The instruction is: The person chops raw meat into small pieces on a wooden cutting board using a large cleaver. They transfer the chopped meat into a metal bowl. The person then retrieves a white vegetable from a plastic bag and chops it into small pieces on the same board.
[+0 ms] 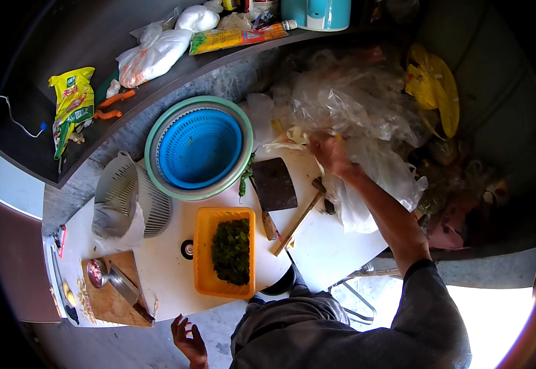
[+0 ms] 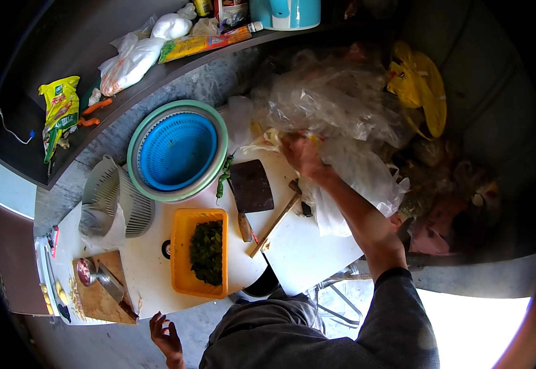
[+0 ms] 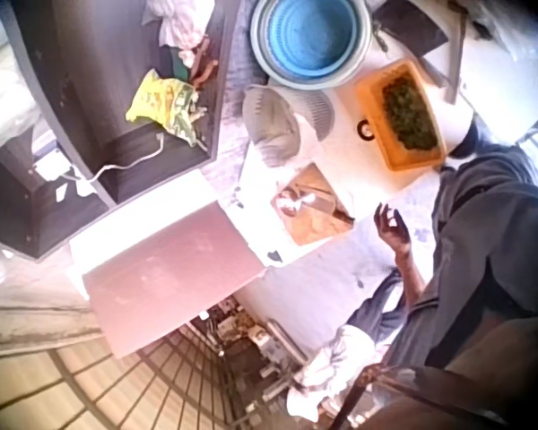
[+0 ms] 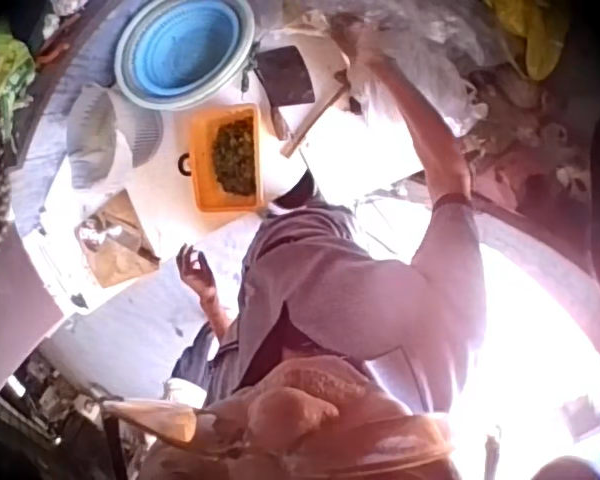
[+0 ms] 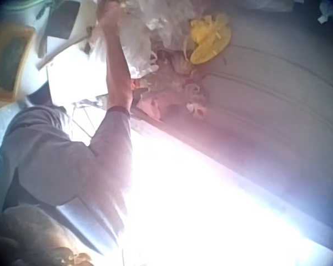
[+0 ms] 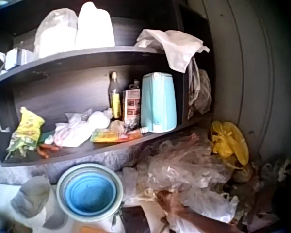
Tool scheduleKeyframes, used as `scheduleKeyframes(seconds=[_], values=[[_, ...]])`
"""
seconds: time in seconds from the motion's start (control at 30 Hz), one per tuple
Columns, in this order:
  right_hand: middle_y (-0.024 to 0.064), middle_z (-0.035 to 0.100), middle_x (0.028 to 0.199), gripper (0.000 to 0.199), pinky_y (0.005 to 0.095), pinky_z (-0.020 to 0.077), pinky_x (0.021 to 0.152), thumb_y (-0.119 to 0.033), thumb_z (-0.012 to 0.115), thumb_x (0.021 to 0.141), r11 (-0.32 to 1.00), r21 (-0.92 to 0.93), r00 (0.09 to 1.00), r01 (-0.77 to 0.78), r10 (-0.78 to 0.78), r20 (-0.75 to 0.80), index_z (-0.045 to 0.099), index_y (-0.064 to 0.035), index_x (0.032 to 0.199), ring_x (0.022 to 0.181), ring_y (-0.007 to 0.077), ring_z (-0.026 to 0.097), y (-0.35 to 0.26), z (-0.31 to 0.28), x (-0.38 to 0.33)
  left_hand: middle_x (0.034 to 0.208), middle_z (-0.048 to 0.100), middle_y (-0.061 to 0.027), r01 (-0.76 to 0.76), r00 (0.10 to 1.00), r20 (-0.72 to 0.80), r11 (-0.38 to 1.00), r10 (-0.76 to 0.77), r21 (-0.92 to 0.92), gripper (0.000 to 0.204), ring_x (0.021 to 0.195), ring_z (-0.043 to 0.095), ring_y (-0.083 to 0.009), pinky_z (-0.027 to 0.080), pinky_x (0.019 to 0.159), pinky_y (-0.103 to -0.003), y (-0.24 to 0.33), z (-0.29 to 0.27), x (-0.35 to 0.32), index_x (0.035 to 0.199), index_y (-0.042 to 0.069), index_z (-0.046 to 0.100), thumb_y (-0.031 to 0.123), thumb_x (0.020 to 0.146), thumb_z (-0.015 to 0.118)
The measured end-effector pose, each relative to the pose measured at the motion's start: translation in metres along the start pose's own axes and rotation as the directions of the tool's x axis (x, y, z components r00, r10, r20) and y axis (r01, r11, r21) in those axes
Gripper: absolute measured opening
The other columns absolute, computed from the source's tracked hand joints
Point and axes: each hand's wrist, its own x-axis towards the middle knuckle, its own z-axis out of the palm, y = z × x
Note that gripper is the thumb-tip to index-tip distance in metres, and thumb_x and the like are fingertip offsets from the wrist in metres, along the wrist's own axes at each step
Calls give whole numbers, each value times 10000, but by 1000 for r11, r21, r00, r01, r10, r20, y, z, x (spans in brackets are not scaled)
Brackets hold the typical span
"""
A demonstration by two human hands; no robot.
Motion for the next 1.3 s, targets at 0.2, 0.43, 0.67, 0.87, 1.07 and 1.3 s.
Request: scheduleKeyframes(seconds=[0.2,0.43,0.67,0.87,1.07,1.3], values=[[78,682,749,257,328,527,638,-218,678,1079,811,558,976,-175,219,-13,655,14,972,674,153,661,-127,-127,30,1343,673,-183,-162,986,-53,983,157,-87,340,946,721,-261,604,715,-323,49,4,41,1173,-27,712,-132,855,654],[43,700,763,303,251,528,581,-289,663,1104,582,774,959,-249,260,113,687,-8,995,661,90,668,-181,-148,6,1379,662,-171,-332,928,-13,814,372,-476,361,1035,728,-230,627,844,-326,133,40,88,1312,-22,692,-42,952,700],[42,711,722,264,242,565,533,-232,674,1094,572,773,957,-274,244,159,726,6,993,615,76,676,-227,-122,-43,1275,733,-208,57,838,333,538,432,-841,353,919,727,-179,580,764,-284,212,74,104,1355,-60,655,46,1022,710],[32,732,751,209,230,568,528,-205,730,1052,352,829,900,-436,164,404,733,2,1024,619,76,696,-270,-62,-111,898,734,-63,323,650,630,597,424,-734,297,690,574,-43,508,653,-217,211,99,98,1295,-38,691,76,1026,741],[172,736,1291,642,404,611,928,-538,784,957,925,328,889,-194,24,458,726,-37,1355,1131,265,725,-210,-51,-139,722,645,-39,371,723,619,583,307,-723,192,576,489,-38,393,536,-218,177,96,81,1140,-38,728,135,1086,665],[158,320,1721,801,543,283,1293,-423,861,802,673,-697,843,247,206,497,610,-117,1499,1624,459,171,-78,-79,-174,722,683,-121,315,830,517,588,210,-745,270,558,533,-93,406,538,-248,145,74,73,1158,-75,715,177,1086,648]])
